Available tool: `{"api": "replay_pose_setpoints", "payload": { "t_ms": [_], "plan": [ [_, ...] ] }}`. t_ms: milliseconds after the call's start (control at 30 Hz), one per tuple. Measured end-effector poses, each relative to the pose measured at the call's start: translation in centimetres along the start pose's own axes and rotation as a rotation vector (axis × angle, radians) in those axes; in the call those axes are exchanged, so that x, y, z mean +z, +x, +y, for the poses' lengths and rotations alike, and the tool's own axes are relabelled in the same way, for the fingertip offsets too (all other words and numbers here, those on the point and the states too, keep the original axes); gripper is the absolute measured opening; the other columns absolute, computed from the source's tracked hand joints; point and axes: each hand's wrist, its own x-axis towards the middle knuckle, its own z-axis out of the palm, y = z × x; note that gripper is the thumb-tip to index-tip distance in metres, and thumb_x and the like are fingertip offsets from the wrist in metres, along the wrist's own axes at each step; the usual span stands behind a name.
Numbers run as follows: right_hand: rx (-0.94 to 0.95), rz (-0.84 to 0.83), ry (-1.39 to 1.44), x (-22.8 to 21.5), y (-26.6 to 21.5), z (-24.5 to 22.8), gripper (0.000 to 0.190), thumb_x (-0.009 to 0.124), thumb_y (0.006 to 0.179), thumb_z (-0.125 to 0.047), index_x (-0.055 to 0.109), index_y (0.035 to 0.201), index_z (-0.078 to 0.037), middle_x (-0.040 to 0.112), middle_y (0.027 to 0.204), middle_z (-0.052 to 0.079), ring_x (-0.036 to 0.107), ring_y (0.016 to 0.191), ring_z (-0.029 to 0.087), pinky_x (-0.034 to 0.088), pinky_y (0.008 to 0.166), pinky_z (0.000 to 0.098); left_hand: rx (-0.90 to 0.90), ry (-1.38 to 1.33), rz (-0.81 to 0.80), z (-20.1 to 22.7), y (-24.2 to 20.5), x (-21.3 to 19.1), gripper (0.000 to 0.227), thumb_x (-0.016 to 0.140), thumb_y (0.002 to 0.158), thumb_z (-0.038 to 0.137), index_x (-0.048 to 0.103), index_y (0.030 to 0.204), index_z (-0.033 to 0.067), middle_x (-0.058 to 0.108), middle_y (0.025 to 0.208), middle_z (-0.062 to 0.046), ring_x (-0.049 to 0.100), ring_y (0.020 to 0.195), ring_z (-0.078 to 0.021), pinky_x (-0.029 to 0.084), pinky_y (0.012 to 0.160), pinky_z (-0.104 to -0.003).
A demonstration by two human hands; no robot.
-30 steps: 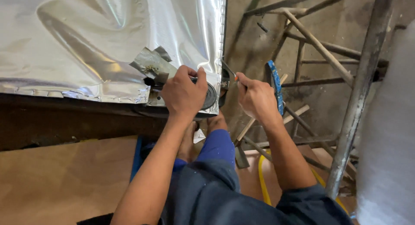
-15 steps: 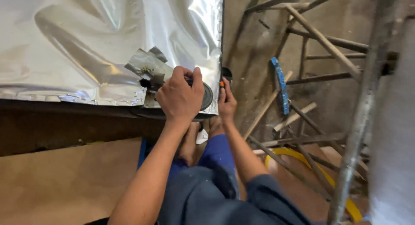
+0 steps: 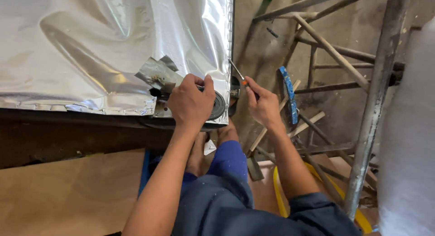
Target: Removing the protective silver film and unscrewing the legs of a furniture piece using a screwdriver and a power drill.
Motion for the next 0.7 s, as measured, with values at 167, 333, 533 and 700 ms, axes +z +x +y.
{"api": "replay_pose_setpoints", "payload": {
  "t_ms": [167, 333, 533, 700],
  "plan": [
    [0.01, -0.091, -0.567, 0.6, 0.7, -1.0, 0.038, 0.048, 0.099, -0.042, 0.06, 0.135, -0.041, 0.074, 0.094, 0.014, 0.071, 0.085, 0.04, 0.057, 0.081, 0.0526, 0.011, 0.0, -0.014, 0.1, 0.0, -0.3, 0.035, 0.056, 0.091, 0.044, 0.07, 0.085, 0.0129, 0.073, 0.072, -0.013, 0.073, 0.078, -0.0408, 0.055, 0.071, -0.053],
    [0.014, -0.107, -0.576, 1.0, 1.0, -2.4, 0.04, 0.044, 0.101, -0.041, 0.06, 0.138, -0.037, 0.071, 0.083, 0.011, 0.071, 0.076, 0.038, 0.059, 0.075, 0.0511, 0.015, -0.025, -0.012, 0.6, -0.4, -0.9, 0.036, 0.056, 0.092, 0.043, 0.071, 0.086, 0.011, 0.073, 0.073, -0.016, 0.073, 0.078, -0.0421, 0.055, 0.071, -0.054],
    [0.069, -0.004, -0.16, 3.1, 0.0, -0.3, 0.037, 0.054, 0.098, -0.032, 0.065, 0.133, -0.029, 0.073, 0.101, 0.015, 0.07, 0.094, 0.036, 0.057, 0.082, 0.0476, 0.013, 0.028, -0.006, 1.1, -1.0, -0.8, 0.035, 0.053, 0.095, 0.041, 0.07, 0.09, 0.0108, 0.073, 0.076, -0.018, 0.073, 0.079, -0.043, 0.054, 0.075, -0.054],
    [-0.043, 0.178, 0.606, 13.6, 1.1, 9.3, 0.034, 0.052, 0.103, -0.016, 0.065, 0.135, -0.016, 0.069, 0.121, 0.021, 0.06, 0.114, 0.025, 0.049, 0.101, 0.0444, 0.013, 0.041, 0.022, 0.4, -0.4, 0.0, 0.038, 0.053, 0.093, 0.047, 0.07, 0.087, 0.0136, 0.073, 0.074, -0.015, 0.072, 0.079, -0.0438, 0.052, 0.075, -0.056]
  ]
}}
